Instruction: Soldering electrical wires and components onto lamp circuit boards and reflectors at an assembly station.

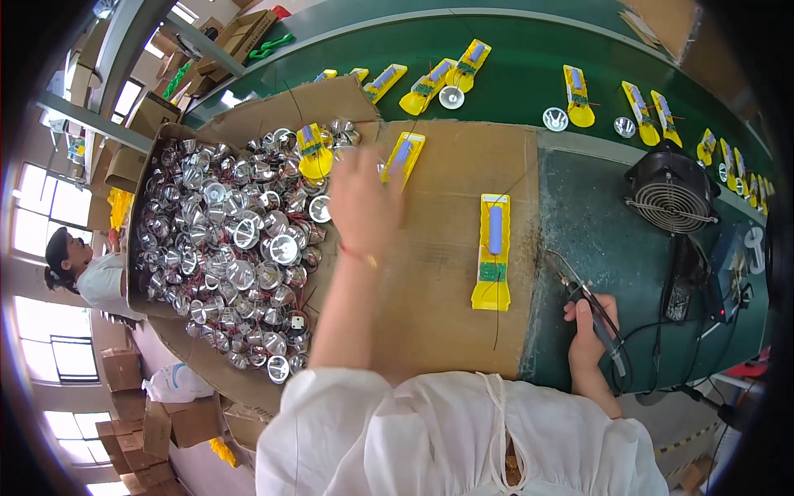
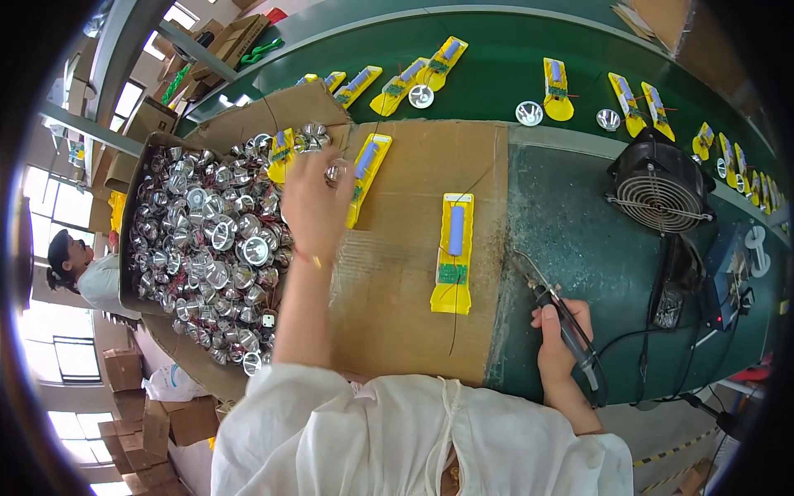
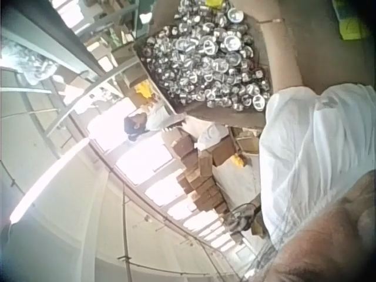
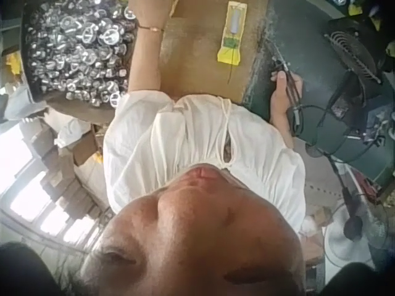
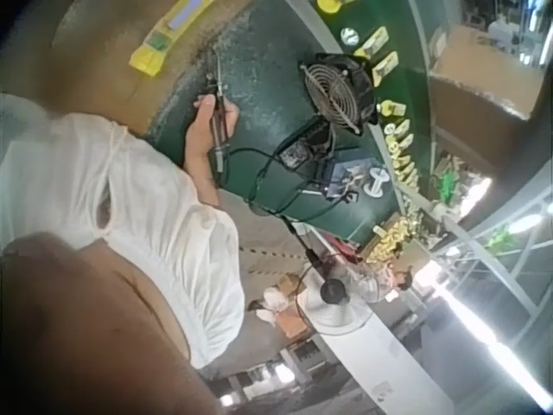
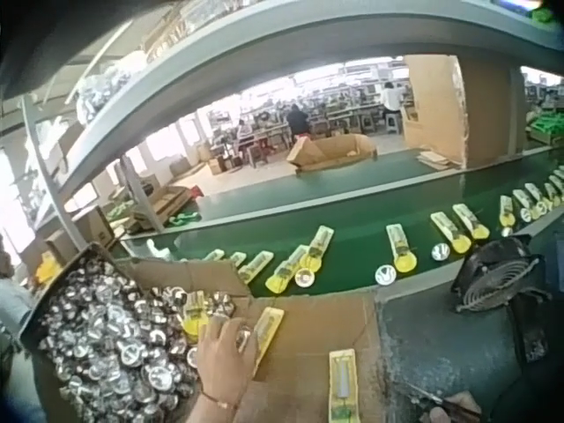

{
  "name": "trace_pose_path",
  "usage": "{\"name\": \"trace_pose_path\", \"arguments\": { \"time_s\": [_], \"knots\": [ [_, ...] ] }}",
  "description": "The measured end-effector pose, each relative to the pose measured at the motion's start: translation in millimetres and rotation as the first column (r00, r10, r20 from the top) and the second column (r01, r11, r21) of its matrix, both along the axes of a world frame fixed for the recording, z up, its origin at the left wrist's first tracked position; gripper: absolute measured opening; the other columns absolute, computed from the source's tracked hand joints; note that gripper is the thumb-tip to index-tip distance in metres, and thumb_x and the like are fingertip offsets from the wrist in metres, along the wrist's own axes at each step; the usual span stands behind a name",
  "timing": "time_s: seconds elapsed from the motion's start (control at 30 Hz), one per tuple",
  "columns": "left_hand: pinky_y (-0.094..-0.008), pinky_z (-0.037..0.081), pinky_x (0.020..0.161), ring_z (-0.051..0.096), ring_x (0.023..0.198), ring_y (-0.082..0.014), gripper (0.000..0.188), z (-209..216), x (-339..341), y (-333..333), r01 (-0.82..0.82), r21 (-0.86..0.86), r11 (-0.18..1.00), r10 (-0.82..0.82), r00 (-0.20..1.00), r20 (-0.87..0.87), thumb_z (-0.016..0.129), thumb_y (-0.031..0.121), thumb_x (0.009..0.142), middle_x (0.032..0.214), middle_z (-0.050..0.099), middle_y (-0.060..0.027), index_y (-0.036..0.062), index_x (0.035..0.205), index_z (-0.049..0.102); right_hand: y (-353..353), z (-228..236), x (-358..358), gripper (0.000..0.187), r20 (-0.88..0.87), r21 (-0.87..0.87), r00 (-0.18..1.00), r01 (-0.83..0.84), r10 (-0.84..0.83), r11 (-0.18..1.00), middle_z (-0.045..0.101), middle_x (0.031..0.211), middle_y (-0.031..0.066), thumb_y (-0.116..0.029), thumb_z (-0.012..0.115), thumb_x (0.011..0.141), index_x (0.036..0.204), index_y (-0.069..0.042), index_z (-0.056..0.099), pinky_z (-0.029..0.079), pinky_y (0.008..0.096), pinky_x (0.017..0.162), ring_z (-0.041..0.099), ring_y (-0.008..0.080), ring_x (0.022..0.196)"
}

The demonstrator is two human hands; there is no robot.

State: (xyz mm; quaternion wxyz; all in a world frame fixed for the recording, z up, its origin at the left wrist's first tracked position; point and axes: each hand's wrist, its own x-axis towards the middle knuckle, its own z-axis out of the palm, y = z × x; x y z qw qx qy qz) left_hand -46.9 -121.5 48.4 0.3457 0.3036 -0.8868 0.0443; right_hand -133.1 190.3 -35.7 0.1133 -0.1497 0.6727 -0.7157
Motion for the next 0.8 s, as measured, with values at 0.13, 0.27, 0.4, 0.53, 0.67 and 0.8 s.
{"name": "trace_pose_path", "arguments": {
  "time_s": [0.13, 0.27, 0.4, 0.53, 0.67, 0.8],
  "knots": [
    [-0.0443, 0.035, 0.088, 0.050, 0.100, -0.0256, 0.023, 0, 1, -54, -0.127, -0.269, 0.955, 0.183, 0.964, 0.195, 0.065, 0.024, 0.069, 0.087, 0.059, -0.0073, 0.0097, 0.088, 0.062, -3, 5, 7, 0.012, -0.015, -0.070, 0.999, -0.036, 0.035, 0.997, 0.057, 0.068, 0.0080, -0.007, 0.057, 0.084, 0.087, 0.000, 0.047, 0.047, 0.0254, 0.059, 0.056, 0.0129, 0.061],
    [-0.0462, 0.029, 0.094, 0.053, 0.101, -0.0200, 0.011, -18, 13, -65, -0.187, -0.193, 0.963, 0.238, 0.929, 0.285, 0.057, 0.020, 0.076, 0.088, 0.063, -0.0049, 0.0126, 0.074, 0.066, -1, 7, 12, 0.012, -0.014, -0.046, 1.000, -0.026, 0.025, 0.999, 0.057, 0.067, 0.0081, -0.008, 0.057, 0.083, 0.086, 0.000, 0.048, 0.046, 0.0249, 0.059, 0.055, 0.0125, 0.060],
    [-0.0297, 0.046, 0.068, 0.063, 0.071, -0.0204, 0.013, 17, 22, 1, 0.163, 0.587, 0.793, 0.028, 0.953, -0.302, 0.057, 0.012, 0.083, 0.074, 0.065, -0.0074, 0.0033, 0.074, 0.061, 9, 10, 10, 0.013, -0.014, 0.003, 1.000, -0.003, 0.003, 1.000, 0.059, 0.069, 0.0096, -0.008, 0.058, 0.083, 0.086, 0.000, 0.048, 0.047, 0.0251, 0.059, 0.056, 0.0125, 0.060],
    [-0.0250, 0.046, 0.054, 0.058, 0.056, -0.0100, 0.012, -1, 49, 71, 0.315, 0.805, 0.504, -0.076, 0.944, -0.322, 0.059, 0.009, 0.083, 0.070, 0.066, -0.0074, -0.0021, 0.084, 0.064, 4, 28, 16, 0.014, -0.055, -0.023, 0.980, -0.192, 0.191, 0.981, 0.062, 0.073, 0.0111, -0.006, 0.060, 0.082, 0.087, 0.001, 0.049, 0.048, 0.0243, 0.059, 0.057, 0.0111, 0.062],
    [-0.0228, 0.047, 0.050, 0.056, 0.052, -0.0091, 0.014, -36, 61, 112, 0.317, 0.941, 0.119, 0.002, 0.948, -0.319, 0.065, 0.010, 0.080, 0.069, 0.065, -0.0074, -0.0035, 0.085, 0.065, -4, 37, 26, 0.017, -0.021, -0.052, 0.937, -0.350, 0.349, 0.935, 0.064, 0.079, 0.0100, -0.002, 0.064, 0.078, 0.090, 0.001, 0.051, 0.049, 0.0228, 0.063, 0.061, 0.0108, 0.070],
    [-0.0240, 0.047, 0.050, 0.057, 0.052, -0.0100, 0.013, -38, 54, 117, 0.205, 0.967, 0.149, -0.029, 0.979, -0.203, 0.065, 0.010, 0.080, 0.064, 0.062, -0.0057, -0.0031, 0.079, 0.064, -5, 30, 26, 0.017, 0.006, 0.090, 0.911, -0.411, 0.412, 0.907, 0.062, 0.080, 0.0135, -0.004, 0.061, 0.080, 0.089, 0.002, 0.048, 0.050, 0.0269, 0.065, 0.060, 0.0137, 0.069]
  ]
}}
